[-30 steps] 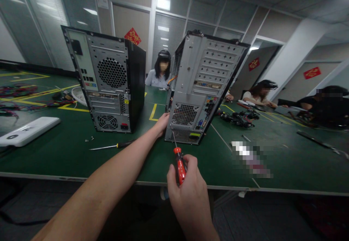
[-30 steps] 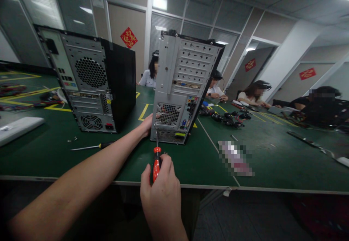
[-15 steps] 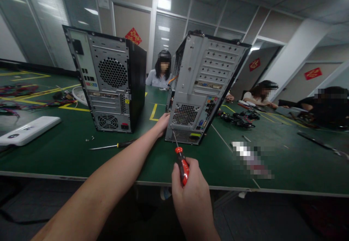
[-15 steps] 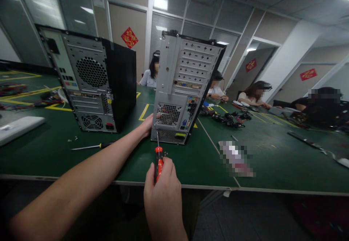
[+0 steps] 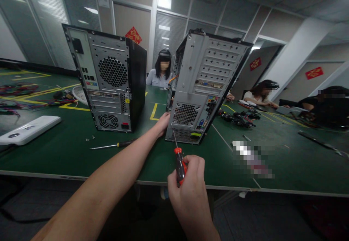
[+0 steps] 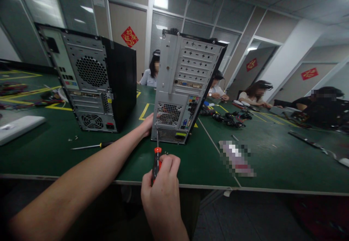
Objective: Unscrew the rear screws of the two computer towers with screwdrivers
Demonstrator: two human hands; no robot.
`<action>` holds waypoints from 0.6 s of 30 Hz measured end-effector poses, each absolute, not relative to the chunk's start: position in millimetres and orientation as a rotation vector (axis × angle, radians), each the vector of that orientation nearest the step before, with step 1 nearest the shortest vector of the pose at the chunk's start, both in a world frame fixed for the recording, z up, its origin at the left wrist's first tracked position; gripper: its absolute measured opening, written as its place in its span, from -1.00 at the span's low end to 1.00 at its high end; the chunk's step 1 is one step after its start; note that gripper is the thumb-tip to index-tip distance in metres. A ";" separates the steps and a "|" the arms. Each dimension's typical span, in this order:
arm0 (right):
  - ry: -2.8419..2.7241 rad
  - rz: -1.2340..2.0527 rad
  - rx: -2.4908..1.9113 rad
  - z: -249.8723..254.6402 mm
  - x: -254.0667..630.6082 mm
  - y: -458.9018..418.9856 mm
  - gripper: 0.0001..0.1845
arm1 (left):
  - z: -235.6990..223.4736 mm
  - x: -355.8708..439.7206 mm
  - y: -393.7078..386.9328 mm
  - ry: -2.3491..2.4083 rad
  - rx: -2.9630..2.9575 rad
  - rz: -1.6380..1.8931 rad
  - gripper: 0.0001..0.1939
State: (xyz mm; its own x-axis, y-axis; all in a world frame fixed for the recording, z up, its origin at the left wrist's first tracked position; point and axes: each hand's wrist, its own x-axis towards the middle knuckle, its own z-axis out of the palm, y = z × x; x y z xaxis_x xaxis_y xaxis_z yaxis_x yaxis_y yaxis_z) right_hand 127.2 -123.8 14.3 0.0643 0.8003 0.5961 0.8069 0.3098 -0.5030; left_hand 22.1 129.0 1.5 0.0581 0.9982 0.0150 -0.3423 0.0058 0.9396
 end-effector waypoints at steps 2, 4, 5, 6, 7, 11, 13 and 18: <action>-1.707 0.002 -1.464 15.0 127.0 -124.6 -0.84 | 1.3 22.4 129.3 0.912 0.973 1.317 -0.50; -1.705 0.010 -1.464 15.3 127.2 -124.9 -0.90 | 1.2 22.8 129.3 0.918 0.971 1.322 -0.52; -1.702 0.008 -1.462 15.1 127.5 -125.0 -0.92 | 1.1 23.0 129.4 0.918 0.975 1.330 -0.55; -1.700 0.006 -1.458 14.8 128.0 -125.0 -0.93 | 0.9 23.2 129.5 0.917 0.981 1.339 -0.56; -1.699 0.007 -1.456 14.2 128.6 -124.9 -0.93 | 0.5 23.3 129.7 0.914 0.987 1.348 -0.58; -1.696 0.020 -1.455 11.3 131.2 -124.6 -0.89 | -0.9 23.2 130.7 0.903 1.003 1.345 -0.55; -1.697 0.026 -1.472 10.1 131.7 -124.7 -0.87 | -0.9 23.1 130.7 0.903 0.998 1.338 -0.53; -1.713 0.054 -1.543 9.6 131.0 -125.8 -0.81 | 1.8 22.9 128.1 0.907 0.966 1.343 -0.59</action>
State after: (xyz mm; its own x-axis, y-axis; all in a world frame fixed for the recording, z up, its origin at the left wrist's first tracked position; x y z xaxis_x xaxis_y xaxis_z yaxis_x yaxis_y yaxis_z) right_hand 131.0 -125.8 9.6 0.0772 0.8478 0.5246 0.8133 0.2508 -0.5249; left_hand 22.9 128.1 1.8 0.0333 0.9992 0.0211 -0.3541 -0.0079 0.9352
